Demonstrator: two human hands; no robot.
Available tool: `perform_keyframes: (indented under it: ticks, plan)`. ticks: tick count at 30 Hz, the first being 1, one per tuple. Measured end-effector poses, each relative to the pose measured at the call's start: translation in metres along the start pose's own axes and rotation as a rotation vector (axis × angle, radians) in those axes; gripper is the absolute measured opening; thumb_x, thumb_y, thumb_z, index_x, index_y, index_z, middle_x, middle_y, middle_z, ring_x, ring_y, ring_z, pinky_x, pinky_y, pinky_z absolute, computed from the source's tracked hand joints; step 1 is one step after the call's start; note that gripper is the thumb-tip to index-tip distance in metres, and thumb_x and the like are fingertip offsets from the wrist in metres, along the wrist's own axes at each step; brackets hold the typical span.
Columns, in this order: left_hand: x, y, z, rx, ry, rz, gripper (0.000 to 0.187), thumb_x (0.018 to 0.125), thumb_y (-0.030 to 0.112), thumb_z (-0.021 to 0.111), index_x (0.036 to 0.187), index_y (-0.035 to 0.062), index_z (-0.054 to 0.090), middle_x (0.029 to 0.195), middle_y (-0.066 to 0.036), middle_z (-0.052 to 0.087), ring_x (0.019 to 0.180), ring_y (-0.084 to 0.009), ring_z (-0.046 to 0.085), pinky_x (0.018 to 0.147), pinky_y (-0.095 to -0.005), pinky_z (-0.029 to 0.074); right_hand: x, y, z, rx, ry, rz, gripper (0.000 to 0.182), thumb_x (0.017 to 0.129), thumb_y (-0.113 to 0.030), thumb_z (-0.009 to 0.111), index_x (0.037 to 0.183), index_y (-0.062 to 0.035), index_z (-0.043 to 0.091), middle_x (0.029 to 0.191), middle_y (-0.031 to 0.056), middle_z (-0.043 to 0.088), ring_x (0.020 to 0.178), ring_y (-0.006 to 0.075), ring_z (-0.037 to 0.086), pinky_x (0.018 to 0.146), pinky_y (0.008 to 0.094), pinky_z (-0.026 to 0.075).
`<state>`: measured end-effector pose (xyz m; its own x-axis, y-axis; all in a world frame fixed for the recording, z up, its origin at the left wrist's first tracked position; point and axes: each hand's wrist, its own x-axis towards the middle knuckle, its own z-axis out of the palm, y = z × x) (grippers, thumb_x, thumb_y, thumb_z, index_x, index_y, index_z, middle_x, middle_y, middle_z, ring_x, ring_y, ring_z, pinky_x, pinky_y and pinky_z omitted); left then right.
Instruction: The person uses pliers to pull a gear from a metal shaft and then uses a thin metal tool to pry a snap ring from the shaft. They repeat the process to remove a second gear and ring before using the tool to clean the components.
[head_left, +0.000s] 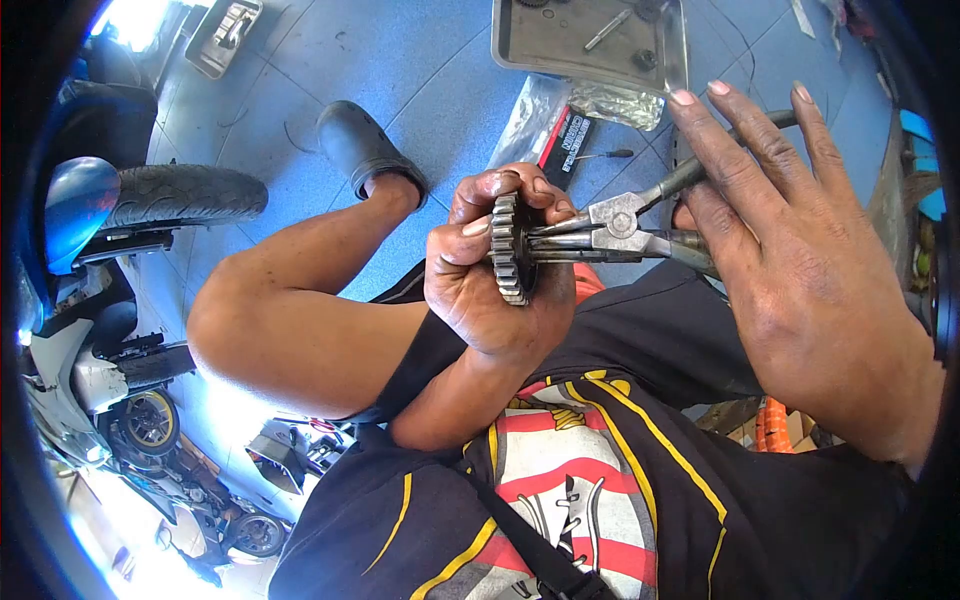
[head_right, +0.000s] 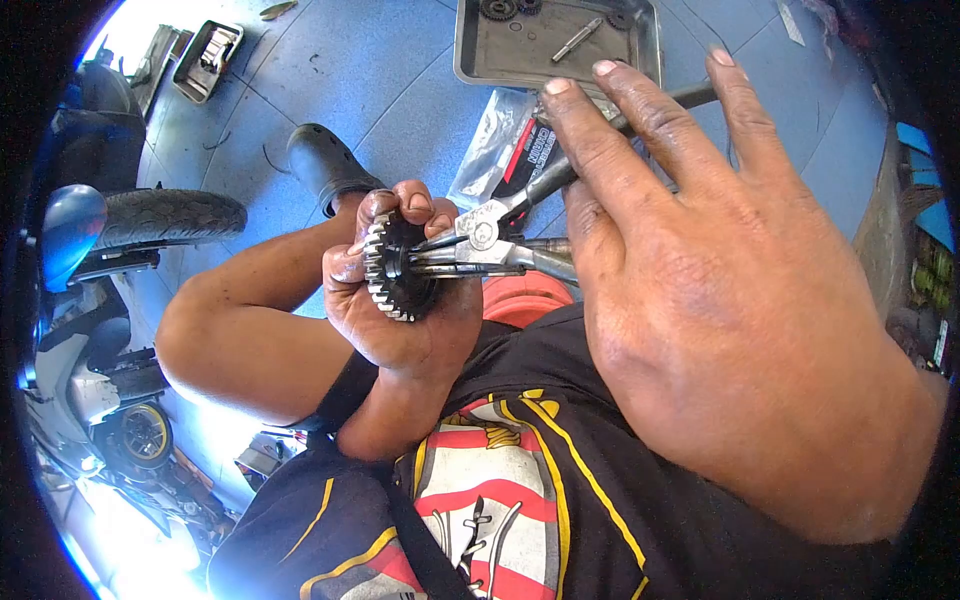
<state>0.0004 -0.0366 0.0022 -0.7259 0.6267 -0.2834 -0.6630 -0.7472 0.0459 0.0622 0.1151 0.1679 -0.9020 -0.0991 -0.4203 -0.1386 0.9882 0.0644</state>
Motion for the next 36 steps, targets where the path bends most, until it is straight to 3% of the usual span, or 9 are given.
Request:
perform_keyframes:
  ticks: [8,14,20,30,36]
  plan:
    - [0.000,-0.001,0.001,0.025,-0.015,0.005,0.033,0.074,0.017,0.051,0.098,-0.0020,0.063,0.093,-0.021,0.057,0.086,-0.0301,0.055,0.079,-0.0401,0.048,-0.004,-0.001,-0.003,0.057,-0.074,0.029,0.037,0.075,-0.003,0.055,0.109,0.0117,0.060,0.140,0.0280,0.041,0.130,0.0419,0.040,0.110,0.0592,0.025]
    - [0.000,-0.001,0.001,0.035,-0.020,0.002,0.032,0.075,0.017,0.052,0.098,-0.0018,0.063,0.092,-0.020,0.057,0.086,-0.0289,0.055,0.080,-0.0401,0.048,-0.004,0.007,-0.006,0.183,-0.117,0.017,0.040,0.073,-0.002,0.057,0.110,0.0109,0.060,0.138,0.0266,0.042,0.129,0.0421,0.041,0.109,0.0594,0.026]
    - [0.000,-0.001,0.002,0.005,-0.006,-0.014,0.031,0.075,0.017,0.051,0.097,-0.0016,0.063,0.090,-0.018,0.057,0.087,-0.0283,0.055,0.079,-0.0396,0.049,-0.007,0.006,0.001,0.115,-0.077,0.012,0.040,0.074,-0.001,0.056,0.111,0.0124,0.059,0.138,0.0275,0.042,0.129,0.0422,0.041,0.109,0.0599,0.026]
    - [0.001,-0.002,-0.001,0.034,-0.029,0.008,0.031,0.075,0.017,0.051,0.098,0.0003,0.063,0.091,-0.019,0.057,0.083,-0.0283,0.055,0.079,-0.0408,0.048,-0.006,-0.016,0.004,0.058,-0.011,0.052,0.038,0.073,-0.007,0.057,0.104,0.0155,0.058,0.126,0.0305,0.046,0.118,0.0437,0.046,0.103,0.0629,0.030]
    - [-0.001,-0.003,-0.003,-0.004,-0.002,-0.031,0.031,0.075,0.015,0.050,0.098,0.0000,0.063,0.092,-0.019,0.055,0.085,-0.0278,0.054,0.080,-0.0403,0.048,-0.001,-0.010,0.010,0.012,0.003,-0.011,0.034,0.073,-0.007,0.058,0.099,0.0143,0.059,0.117,0.0278,0.050,0.114,0.0405,0.049,0.097,0.0563,0.037]
